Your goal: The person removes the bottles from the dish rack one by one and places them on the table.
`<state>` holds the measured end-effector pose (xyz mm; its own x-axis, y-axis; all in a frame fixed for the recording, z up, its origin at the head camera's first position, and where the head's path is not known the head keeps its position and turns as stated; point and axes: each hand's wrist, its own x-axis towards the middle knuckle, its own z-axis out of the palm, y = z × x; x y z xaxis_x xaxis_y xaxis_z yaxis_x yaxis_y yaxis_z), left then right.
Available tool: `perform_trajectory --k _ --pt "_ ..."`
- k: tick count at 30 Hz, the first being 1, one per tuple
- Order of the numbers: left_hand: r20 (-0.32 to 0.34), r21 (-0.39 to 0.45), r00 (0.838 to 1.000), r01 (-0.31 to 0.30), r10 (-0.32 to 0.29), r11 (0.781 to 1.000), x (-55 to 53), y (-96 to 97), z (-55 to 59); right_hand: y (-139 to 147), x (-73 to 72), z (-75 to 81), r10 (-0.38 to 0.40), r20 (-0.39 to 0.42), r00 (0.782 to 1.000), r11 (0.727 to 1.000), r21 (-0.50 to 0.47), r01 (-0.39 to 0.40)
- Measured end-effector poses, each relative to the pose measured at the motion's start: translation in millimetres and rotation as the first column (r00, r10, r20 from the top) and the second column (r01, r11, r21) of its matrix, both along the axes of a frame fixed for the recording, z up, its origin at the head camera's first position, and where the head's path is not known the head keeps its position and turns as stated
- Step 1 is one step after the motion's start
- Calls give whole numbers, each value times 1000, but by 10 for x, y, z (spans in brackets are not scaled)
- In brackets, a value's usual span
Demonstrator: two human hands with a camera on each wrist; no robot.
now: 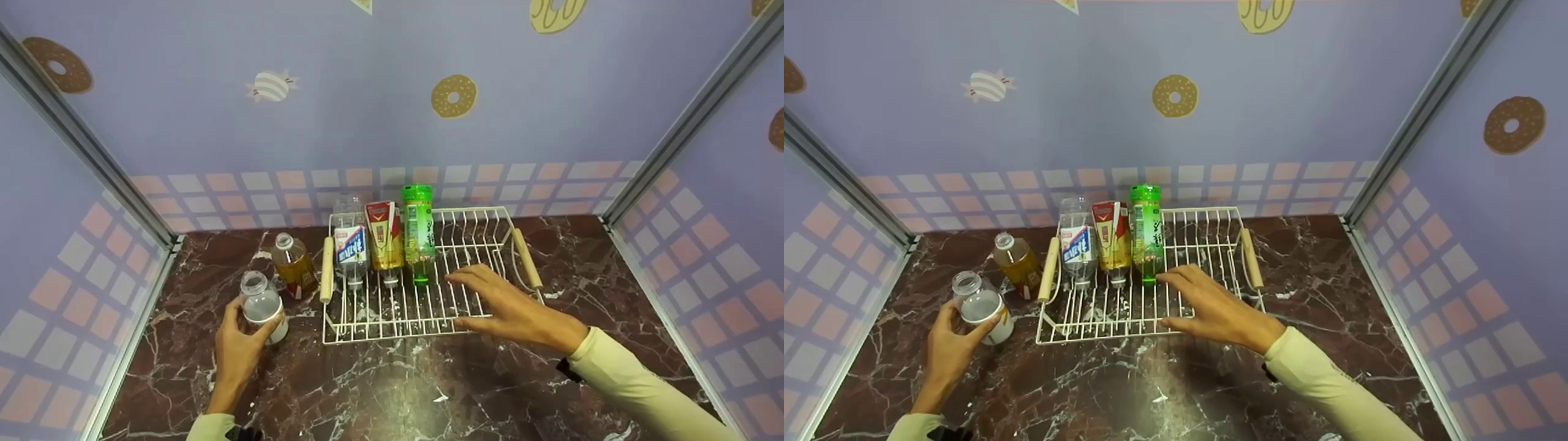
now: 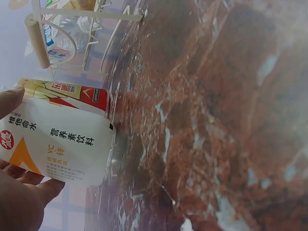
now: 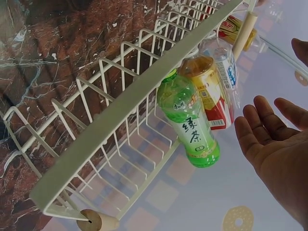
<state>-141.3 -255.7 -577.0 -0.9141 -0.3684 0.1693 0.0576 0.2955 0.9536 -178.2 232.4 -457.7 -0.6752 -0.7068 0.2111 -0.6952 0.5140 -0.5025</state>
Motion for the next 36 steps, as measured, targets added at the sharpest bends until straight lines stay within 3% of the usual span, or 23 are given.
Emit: perform_trajectory --k 10,21,30,36 --pt "-29 33 1000 -5 6 999 -113 -54 -24 37 14 -7 -17 -11 1000 1000 6 17" --pt "-80 12 997 -21 22 1000 -137 -50 -51 87 22 -16 -13 -18 1000 1000 -10 13" --pt "-52 -8 999 -6 6 1000 -119 -54 -81 108 52 3 -35 47 998 999 -2 35" --pt "13 -136 999 -42 45 990 -20 -100 -125 109 48 7 -25 33 999 1000 -2 25"
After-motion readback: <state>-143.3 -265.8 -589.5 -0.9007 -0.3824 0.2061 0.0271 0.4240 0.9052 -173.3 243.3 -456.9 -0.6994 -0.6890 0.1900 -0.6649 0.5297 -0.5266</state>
